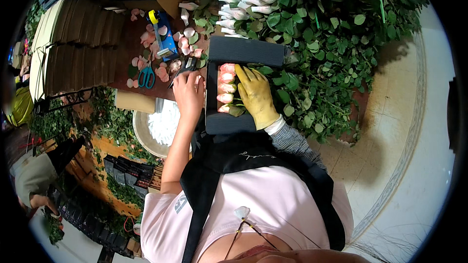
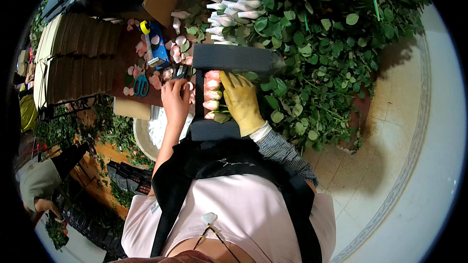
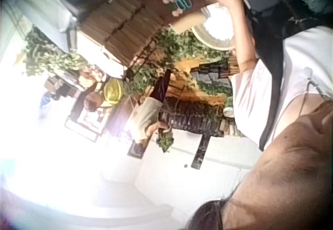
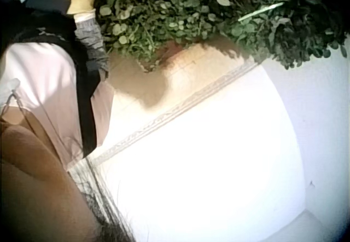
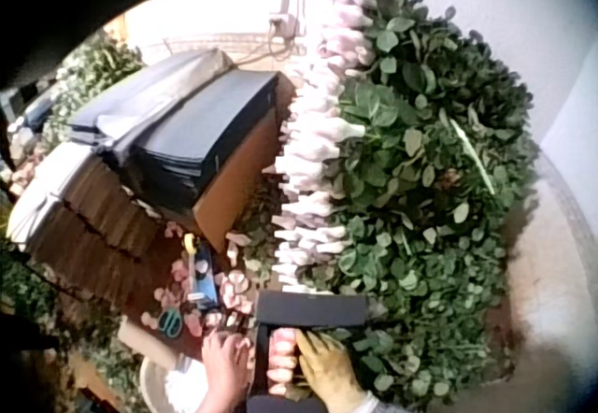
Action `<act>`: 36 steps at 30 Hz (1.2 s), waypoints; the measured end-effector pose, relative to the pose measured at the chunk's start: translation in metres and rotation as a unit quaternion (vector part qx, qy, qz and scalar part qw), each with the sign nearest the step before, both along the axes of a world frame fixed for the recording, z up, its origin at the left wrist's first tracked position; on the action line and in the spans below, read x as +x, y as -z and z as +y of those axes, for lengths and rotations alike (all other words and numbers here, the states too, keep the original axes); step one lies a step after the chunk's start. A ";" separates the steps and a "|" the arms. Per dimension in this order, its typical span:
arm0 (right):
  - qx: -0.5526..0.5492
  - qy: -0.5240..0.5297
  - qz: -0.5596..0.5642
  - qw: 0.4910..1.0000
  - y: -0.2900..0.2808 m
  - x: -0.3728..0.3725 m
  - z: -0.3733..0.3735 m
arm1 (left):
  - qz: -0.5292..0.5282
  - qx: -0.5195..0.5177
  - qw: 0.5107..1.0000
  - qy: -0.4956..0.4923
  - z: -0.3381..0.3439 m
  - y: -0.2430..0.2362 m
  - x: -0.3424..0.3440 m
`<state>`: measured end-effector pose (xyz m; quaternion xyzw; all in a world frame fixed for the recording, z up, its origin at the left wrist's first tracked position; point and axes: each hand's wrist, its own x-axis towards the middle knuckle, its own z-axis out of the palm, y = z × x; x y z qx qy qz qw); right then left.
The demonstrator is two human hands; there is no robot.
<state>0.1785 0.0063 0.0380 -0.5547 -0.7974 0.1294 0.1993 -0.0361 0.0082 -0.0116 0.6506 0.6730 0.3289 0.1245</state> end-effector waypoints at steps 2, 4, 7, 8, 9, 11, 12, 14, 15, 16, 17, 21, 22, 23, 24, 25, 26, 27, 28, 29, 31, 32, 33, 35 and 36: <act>-0.006 -0.006 -0.018 1.000 -0.004 -0.002 0.001 | -0.071 -0.061 0.995 0.030 -0.003 0.007 -0.006; -0.023 -0.003 -0.033 0.999 -0.005 -0.003 0.003 | -0.113 -0.062 0.991 0.041 0.000 0.010 0.000; -0.029 0.001 -0.024 0.999 -0.007 -0.003 0.002 | -0.251 -0.124 0.958 0.060 0.015 0.017 0.013; -0.020 0.001 -0.020 1.000 -0.006 -0.003 0.001 | -0.298 -0.141 0.943 0.047 0.017 0.022 0.015; -0.011 0.001 -0.016 1.000 -0.004 -0.003 0.001 | -0.345 -0.158 0.925 0.034 0.019 0.027 0.016; -0.013 0.006 -0.013 1.000 -0.003 -0.002 0.001 | -0.382 -0.190 0.904 0.016 0.023 0.029 0.020; -0.014 0.008 -0.012 1.000 -0.002 -0.001 0.001 | -0.404 -0.195 0.893 0.021 0.025 0.030 0.023; -0.002 0.005 -0.007 1.000 -0.001 -0.002 0.001 | -0.445 -0.207 0.871 0.022 0.024 0.037 0.025; -0.008 0.006 -0.008 1.000 -0.003 -0.002 0.001 | -0.468 -0.214 0.857 0.025 0.025 0.044 0.025; -0.014 0.007 -0.009 1.000 -0.005 -0.002 0.001 | -0.472 -0.217 0.854 0.023 0.026 0.045 0.026; -0.010 0.007 -0.008 1.000 -0.004 -0.002 0.001 | -0.475 -0.220 0.852 0.021 0.027 0.047 0.026; 0.002 0.004 -0.013 1.000 -0.001 -0.002 0.001 | -0.449 -0.210 0.869 0.009 0.028 0.047 0.031; 0.002 0.002 -0.015 1.000 0.000 -0.002 0.000 | -0.442 -0.208 0.873 0.008 0.028 0.047 0.032; 0.002 0.003 -0.016 1.000 0.001 -0.002 0.000 | -0.436 -0.230 0.870 0.003 0.029 0.048 0.033; 0.003 0.004 -0.018 1.000 0.002 -0.002 0.000 | -0.423 -0.223 0.878 0.005 0.030 0.049 0.033; 0.001 0.006 -0.021 1.000 0.002 -0.002 -0.001 | -0.410 -0.219 0.885 0.007 0.031 0.043 0.036; 0.002 0.007 -0.020 1.000 0.002 -0.002 -0.001 | -0.398 -0.214 0.892 0.009 0.031 0.037 0.037; 0.002 0.007 -0.019 1.000 0.001 -0.002 -0.001 | -0.385 -0.206 0.899 0.027 0.032 0.031 0.037; 0.001 0.008 -0.019 1.000 0.001 -0.003 -0.001 | -0.386 -0.206 0.899 0.023 0.031 0.028 0.037; -0.002 0.007 -0.020 1.000 0.000 -0.003 -0.001 | -0.386 -0.206 0.899 0.019 0.030 0.026 0.037; -0.007 0.006 -0.023 1.000 -0.001 -0.003 0.000 | -0.351 -0.142 0.926 0.016 0.029 0.033 0.037; -0.008 0.006 -0.021 1.000 -0.001 -0.003 0.000 | -0.299 -0.131 0.945 0.021 0.026 0.039 0.034; -0.009 0.005 -0.019 1.000 -0.002 -0.003 0.000 | -0.247 -0.120 0.961 0.026 0.020 0.045 0.030; -0.017 0.010 -0.013 1.000 -0.001 -0.003 0.000 | -0.181 -0.123 0.975 0.041 0.012 0.018 0.027; -0.023 0.013 -0.010 1.000 -0.001 -0.002 0.001 | -0.196 -0.109 0.973 0.047 0.011 0.011 0.029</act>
